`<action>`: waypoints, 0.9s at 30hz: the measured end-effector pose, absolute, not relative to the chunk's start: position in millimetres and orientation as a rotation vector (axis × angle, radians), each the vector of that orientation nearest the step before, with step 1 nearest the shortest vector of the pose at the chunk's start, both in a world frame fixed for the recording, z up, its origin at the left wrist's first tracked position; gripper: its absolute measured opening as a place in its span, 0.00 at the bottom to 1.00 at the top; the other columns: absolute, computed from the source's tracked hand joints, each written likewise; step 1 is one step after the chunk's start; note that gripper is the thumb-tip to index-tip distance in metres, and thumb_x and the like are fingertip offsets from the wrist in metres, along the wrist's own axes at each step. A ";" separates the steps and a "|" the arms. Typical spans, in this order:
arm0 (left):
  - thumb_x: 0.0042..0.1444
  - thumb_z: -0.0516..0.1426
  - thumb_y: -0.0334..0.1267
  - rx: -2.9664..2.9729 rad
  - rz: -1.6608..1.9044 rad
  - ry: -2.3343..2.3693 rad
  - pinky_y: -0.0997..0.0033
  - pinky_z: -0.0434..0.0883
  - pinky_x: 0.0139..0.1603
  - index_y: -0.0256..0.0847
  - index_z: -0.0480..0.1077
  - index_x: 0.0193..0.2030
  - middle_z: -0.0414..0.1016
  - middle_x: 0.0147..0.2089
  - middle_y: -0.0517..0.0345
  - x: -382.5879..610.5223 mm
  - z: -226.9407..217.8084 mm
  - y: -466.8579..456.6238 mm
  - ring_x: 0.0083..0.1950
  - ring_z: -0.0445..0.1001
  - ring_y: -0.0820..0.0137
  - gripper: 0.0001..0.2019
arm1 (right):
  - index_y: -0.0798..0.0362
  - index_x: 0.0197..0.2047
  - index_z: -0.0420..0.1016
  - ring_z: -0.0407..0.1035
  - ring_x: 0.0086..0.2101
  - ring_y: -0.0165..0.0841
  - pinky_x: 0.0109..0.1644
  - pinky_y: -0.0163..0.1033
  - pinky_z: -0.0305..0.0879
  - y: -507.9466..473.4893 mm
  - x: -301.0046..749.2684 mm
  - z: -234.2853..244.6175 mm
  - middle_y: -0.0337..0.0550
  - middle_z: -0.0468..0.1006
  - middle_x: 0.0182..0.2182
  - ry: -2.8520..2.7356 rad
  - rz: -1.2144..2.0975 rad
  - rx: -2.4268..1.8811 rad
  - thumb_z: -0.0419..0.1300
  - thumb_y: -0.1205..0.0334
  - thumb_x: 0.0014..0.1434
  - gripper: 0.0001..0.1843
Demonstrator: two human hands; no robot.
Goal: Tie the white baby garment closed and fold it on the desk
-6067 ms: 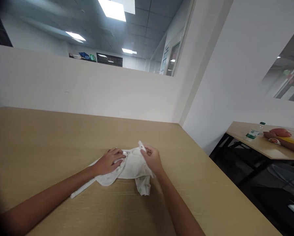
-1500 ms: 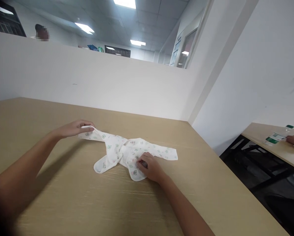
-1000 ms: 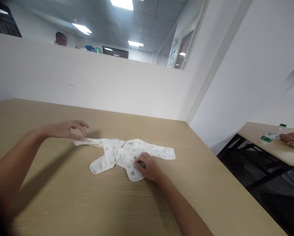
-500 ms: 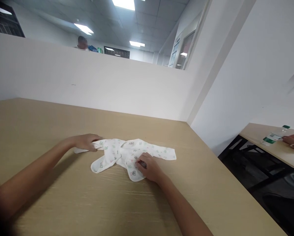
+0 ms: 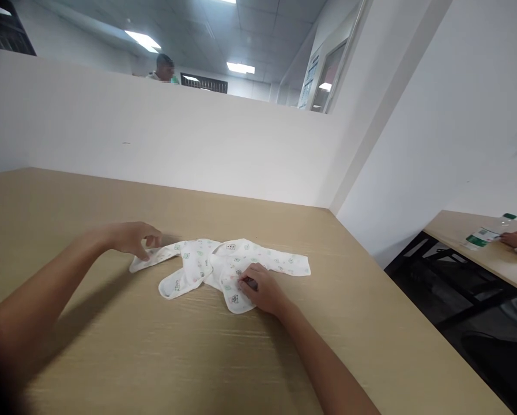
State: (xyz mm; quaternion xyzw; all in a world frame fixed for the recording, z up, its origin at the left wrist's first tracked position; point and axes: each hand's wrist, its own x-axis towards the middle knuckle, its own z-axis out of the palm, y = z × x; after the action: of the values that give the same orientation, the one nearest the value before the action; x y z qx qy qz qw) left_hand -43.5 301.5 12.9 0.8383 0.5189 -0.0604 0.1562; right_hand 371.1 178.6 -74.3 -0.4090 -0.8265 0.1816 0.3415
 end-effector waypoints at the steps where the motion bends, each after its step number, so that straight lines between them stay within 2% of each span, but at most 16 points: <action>1: 0.43 0.64 0.49 2.387 -0.117 1.507 0.68 0.64 0.36 0.44 0.76 0.43 0.78 0.45 0.52 -44.3 16.5 300.0 0.42 0.75 0.57 0.20 | 0.45 0.38 0.79 0.72 0.40 0.40 0.44 0.49 0.72 178.9 371.2 -74.6 0.48 0.77 0.38 -2.156 0.469 -1.065 0.59 0.51 0.69 0.11; 4: 0.56 0.57 0.58 2.439 0.181 1.501 0.67 0.67 0.43 0.43 0.77 0.46 0.78 0.49 0.51 -39.4 16.3 303.0 0.47 0.75 0.58 0.22 | 0.46 0.37 0.78 0.72 0.41 0.40 0.44 0.47 0.71 179.2 372.1 -75.1 0.48 0.77 0.38 -2.170 0.445 -1.054 0.59 0.54 0.69 0.10; 7: 0.65 0.50 0.59 2.481 0.375 1.376 0.64 0.68 0.55 0.42 0.76 0.52 0.75 0.56 0.49 -28.5 -5.5 314.2 0.56 0.72 0.57 0.25 | 0.48 0.37 0.77 0.70 0.41 0.40 0.45 0.46 0.69 176.2 371.5 -73.3 0.46 0.76 0.38 -2.178 0.355 -1.030 0.60 0.58 0.68 0.07; 10: 0.70 0.43 0.59 2.460 0.494 1.255 0.62 0.64 0.65 0.43 0.73 0.60 0.71 0.64 0.48 -20.6 -41.4 324.2 0.63 0.69 0.58 0.29 | 0.50 0.40 0.76 0.69 0.43 0.39 0.48 0.46 0.67 170.1 361.2 -69.1 0.46 0.75 0.39 -2.164 0.240 -1.011 0.61 0.61 0.67 0.04; 12: 0.70 0.43 0.60 2.455 0.528 1.180 0.62 0.61 0.69 0.46 0.69 0.65 0.66 0.69 0.49 -19.2 -64.5 327.2 0.68 0.65 0.58 0.29 | 0.50 0.43 0.75 0.68 0.45 0.39 0.51 0.45 0.65 166.9 345.5 -67.2 0.45 0.75 0.41 -2.176 0.194 -0.984 0.62 0.63 0.67 0.02; 14: 0.70 0.42 0.59 2.494 0.527 1.178 0.57 0.55 0.73 0.46 0.66 0.69 0.59 0.74 0.49 -19.8 -82.0 327.7 0.73 0.58 0.56 0.30 | 0.49 0.47 0.75 0.67 0.48 0.39 0.54 0.46 0.63 166.7 323.4 -67.8 0.46 0.74 0.46 -2.254 0.156 -0.944 0.62 0.66 0.65 0.07; 17: 0.70 0.43 0.57 2.607 0.463 1.239 0.49 0.47 0.76 0.46 0.61 0.73 0.50 0.77 0.49 -21.2 -95.9 327.9 0.77 0.48 0.53 0.31 | 0.48 0.52 0.75 0.64 0.51 0.41 0.56 0.47 0.61 173.1 288.8 -71.9 0.47 0.72 0.52 -2.397 0.105 -0.909 0.63 0.69 0.62 0.16; 21: 0.66 0.51 0.60 2.731 0.364 1.320 0.45 0.45 0.75 0.50 0.58 0.75 0.49 0.78 0.48 -22.7 -102.9 334.6 0.78 0.45 0.50 0.34 | 0.52 0.41 0.75 0.63 0.48 0.38 0.53 0.44 0.60 186.2 274.0 -67.8 0.46 0.72 0.47 -2.415 0.061 -0.887 0.59 0.70 0.65 0.05; 27: 0.69 0.43 0.62 2.612 0.456 1.545 0.39 0.41 0.74 0.50 0.61 0.74 0.50 0.78 0.48 -31.7 -110.9 348.3 0.78 0.43 0.48 0.33 | 0.52 0.37 0.71 0.64 0.44 0.39 0.52 0.45 0.62 190.6 327.2 -43.7 0.46 0.72 0.39 -2.202 0.058 -0.897 0.52 0.69 0.67 0.08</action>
State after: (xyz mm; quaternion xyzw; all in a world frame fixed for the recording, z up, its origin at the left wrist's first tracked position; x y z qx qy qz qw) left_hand -31.7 348.3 -110.9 0.8507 0.5030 0.1484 0.0363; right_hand 327.2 190.6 -43.7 -0.3498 -0.8593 0.0228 0.3725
